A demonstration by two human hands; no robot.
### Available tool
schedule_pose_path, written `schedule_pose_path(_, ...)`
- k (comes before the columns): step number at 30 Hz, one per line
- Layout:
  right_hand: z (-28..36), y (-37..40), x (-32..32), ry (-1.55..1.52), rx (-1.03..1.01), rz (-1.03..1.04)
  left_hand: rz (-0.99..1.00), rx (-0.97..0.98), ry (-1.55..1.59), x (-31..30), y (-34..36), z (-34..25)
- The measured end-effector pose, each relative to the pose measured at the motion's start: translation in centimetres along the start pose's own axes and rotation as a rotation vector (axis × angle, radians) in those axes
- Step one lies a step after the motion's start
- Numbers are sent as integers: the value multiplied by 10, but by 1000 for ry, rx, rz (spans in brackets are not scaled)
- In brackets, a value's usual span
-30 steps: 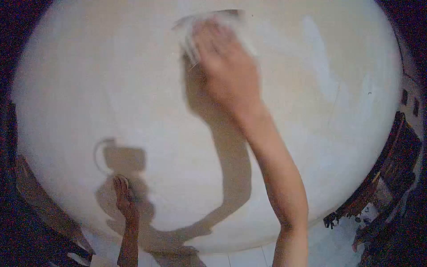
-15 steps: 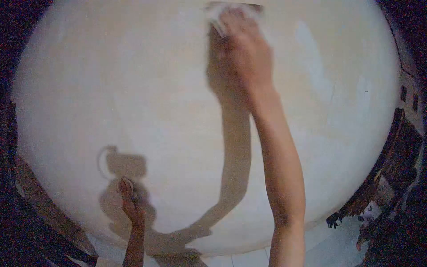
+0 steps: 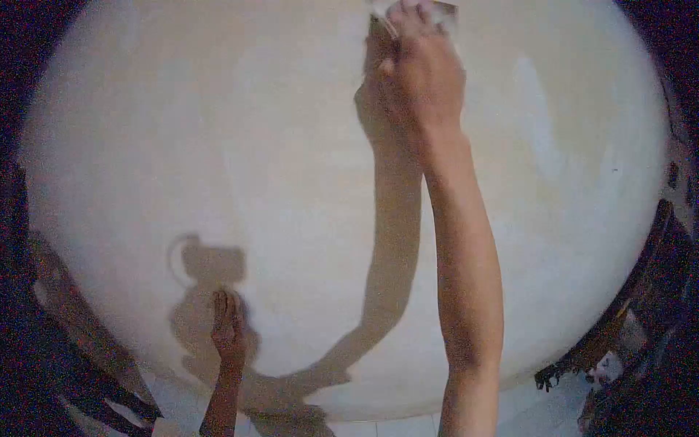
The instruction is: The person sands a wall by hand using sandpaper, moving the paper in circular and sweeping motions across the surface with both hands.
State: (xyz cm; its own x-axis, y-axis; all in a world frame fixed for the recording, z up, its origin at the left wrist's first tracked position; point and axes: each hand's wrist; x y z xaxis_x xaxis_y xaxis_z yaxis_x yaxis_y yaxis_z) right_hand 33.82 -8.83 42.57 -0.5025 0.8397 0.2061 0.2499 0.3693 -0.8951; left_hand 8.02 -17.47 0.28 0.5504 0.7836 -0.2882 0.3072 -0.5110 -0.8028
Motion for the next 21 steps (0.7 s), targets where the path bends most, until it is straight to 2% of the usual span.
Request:
schedule_pose_path(1, 2, -6, 5, 67, 24, -94, 12, -18, -31, -1, -1, -1)
schedule_pose_path(3, 33, -5, 16, -69, 128, 144, 9, -41, -49, 2, -1, 1)
schedule_pose_path(4, 59, -5, 21, -105, -34, 158, 14, -54, -59, 4, -1, 1)
schedule_pose_path(5, 92, 0, 27, -179, -53, 253, 11, -58, -61, 4, -1, -2)
schedule_pose_path(6, 108, 9, 41, -162, -270, 236, -25, -40, -71, 5, -2, -5)
schedule_pose_path(7, 124, 11, 41, -107, -452, 187, -58, -17, -83, 4, -3, -7)
schedule_pose_path(9, 132, 4, 52, -121, -664, 34, -49, -3, -92, 4, 2, -3)
schedule_pose_path(13, 108, -33, 62, -221, -526, 26, 0, -4, -112, -1, 1, 2)
schedule_pose_path(15, 101, -44, 56, -257, -213, 64, -3, 8, -77, 3, -6, -4)
schedule_pose_path(16, 104, -42, 74, -144, -256, -31, -7, 24, -34, 4, -7, -2)
schedule_pose_path(17, 117, -30, 84, -149, -257, -28, -7, 19, -35, 6, -6, 0)
schedule_pose_path(19, 141, -9, 96, -182, -477, -45, -21, 21, -111, 15, -6, 8)
schedule_pose_path(20, 134, -10, 95, -52, -545, -95, -23, 23, -113, 17, -6, 10)
schedule_pose_path(21, 122, -15, 94, -53, -540, -98, -20, 69, -136, 18, -6, 13)
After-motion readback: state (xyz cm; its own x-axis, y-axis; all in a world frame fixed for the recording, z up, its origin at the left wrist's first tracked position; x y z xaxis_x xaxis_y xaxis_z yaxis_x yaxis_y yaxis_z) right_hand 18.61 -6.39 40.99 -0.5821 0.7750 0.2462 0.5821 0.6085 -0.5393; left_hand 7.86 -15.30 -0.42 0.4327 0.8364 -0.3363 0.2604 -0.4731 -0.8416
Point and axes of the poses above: each hand's wrist, its own y-axis away from the middle knuckle, its own x-axis out of the palm, z = x × y, and after that the axes turned 1 degree about -z, right-handed
